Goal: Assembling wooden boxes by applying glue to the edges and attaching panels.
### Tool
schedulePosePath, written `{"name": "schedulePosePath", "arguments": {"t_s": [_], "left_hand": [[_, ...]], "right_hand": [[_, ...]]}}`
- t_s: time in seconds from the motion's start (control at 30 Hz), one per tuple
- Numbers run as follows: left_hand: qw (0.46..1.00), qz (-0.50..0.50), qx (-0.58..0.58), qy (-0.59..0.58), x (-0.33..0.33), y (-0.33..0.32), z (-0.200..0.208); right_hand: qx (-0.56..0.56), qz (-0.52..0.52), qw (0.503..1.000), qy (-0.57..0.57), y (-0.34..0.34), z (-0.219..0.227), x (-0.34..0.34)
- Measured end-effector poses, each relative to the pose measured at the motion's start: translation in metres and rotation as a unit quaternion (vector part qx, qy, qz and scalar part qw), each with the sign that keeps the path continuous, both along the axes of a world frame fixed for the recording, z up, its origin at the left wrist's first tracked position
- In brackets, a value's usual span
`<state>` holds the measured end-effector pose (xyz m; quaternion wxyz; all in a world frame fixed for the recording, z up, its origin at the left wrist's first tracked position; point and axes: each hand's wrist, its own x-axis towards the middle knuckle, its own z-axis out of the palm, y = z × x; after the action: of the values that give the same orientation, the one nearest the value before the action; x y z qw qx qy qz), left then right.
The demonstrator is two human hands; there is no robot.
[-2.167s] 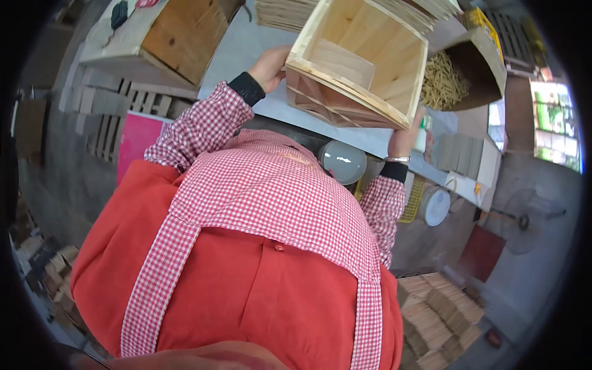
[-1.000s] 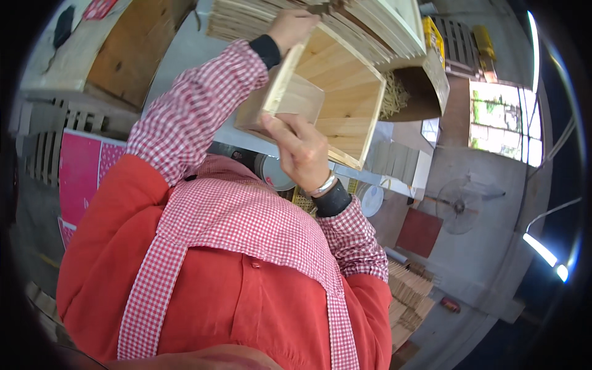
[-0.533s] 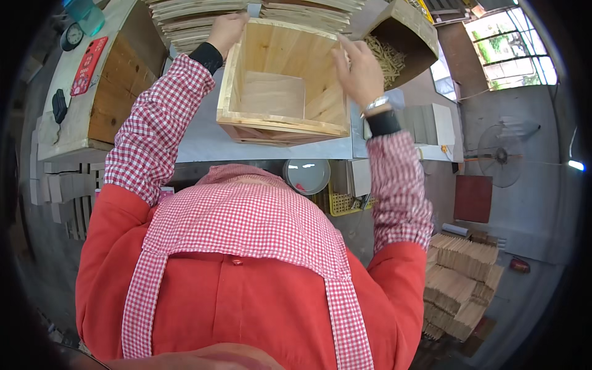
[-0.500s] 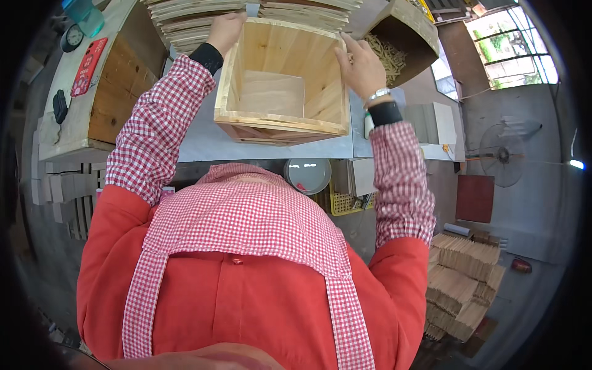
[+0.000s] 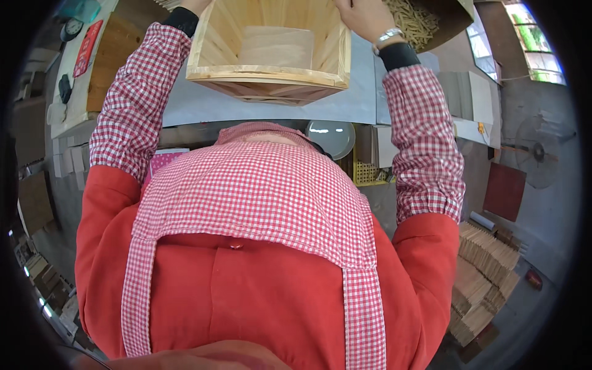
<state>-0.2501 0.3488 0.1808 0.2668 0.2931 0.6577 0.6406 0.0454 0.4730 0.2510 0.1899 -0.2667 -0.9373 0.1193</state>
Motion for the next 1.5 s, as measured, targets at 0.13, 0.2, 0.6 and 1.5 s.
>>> {"name": "schedulePosePath", "arguments": {"t_s": [0.13,0.2,0.6,1.5], "left_hand": [[0.905,-0.178,0.142,-0.360,0.072,-0.080,0.051],[0.934,-0.230,0.108,-0.252,0.065,-0.142,0.027],[0.939,-0.212,0.025,-0.268,0.097,-0.182,0.036],[0.945,0.205,-0.086,-0.239,0.210,-0.390,0.034]], "right_hand": [[-0.352,0.034,0.917,0.187,-0.025,-0.043,0.068],[-0.341,0.056,0.926,0.149,-0.060,-0.036,0.098],[-0.247,0.078,0.965,0.048,-0.049,-0.108,0.149],[-0.439,0.415,0.796,-0.031,-0.177,0.011,-0.021]]}}
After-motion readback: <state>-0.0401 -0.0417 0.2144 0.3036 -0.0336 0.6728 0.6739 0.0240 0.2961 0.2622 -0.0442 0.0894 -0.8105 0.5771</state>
